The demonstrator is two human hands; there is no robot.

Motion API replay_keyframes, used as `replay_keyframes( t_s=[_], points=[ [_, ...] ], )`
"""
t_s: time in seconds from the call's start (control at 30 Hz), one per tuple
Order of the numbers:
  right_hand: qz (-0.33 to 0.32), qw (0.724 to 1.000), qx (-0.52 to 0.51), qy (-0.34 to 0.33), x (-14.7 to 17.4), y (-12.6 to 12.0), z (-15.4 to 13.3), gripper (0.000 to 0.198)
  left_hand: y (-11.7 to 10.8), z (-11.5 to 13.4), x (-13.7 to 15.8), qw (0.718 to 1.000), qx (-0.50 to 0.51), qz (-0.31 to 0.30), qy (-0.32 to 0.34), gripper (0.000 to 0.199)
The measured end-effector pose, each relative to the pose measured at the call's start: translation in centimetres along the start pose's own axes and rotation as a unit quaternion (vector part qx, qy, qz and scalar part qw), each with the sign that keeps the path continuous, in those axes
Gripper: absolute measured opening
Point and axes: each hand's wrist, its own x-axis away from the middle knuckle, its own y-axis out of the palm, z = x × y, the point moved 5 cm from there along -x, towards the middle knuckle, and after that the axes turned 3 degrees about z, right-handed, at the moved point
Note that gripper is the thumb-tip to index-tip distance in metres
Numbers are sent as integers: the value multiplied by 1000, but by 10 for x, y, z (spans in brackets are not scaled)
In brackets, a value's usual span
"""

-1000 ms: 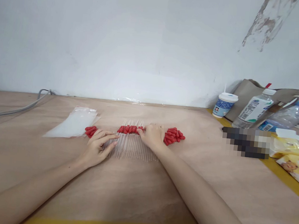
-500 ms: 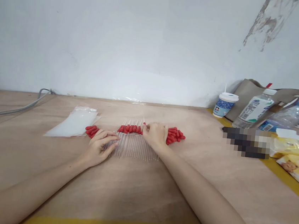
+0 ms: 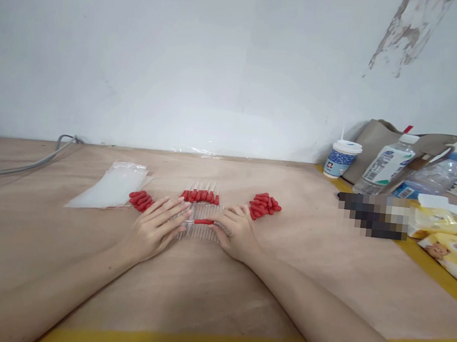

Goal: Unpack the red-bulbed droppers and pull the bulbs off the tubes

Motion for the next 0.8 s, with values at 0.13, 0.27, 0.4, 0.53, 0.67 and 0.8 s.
replay_keyframes(
  t_s=[0.13, 0.27, 0.4, 0.53, 0.67, 0.8],
  points=[
    [-3, 1000, -3, -4, 1, 2, -3, 12, 4, 2, 2, 1000, 4, 15, 15, 21],
    [-26, 999, 30, -26, 0, 8, -10, 22, 6, 4, 1, 999, -2, 30, 19, 15],
    [-11, 995, 59, -74, -2, 14, -20, 24, 5, 11, -1, 999, 15, 33, 35, 14],
    [-6, 991, 55, -123, -1, 19, -26, 14, 6, 14, 1, 998, 54, 22, 36, 13],
    [-18, 987, 24, -160, 3, 20, -28, 15, 7, 14, 4, 995, 88, 17, 38, 12],
    [12, 983, 8, -185, 5, 16, -29, 12, 6, 14, 6, 993, 114, 13, 35, 13]
  ],
)
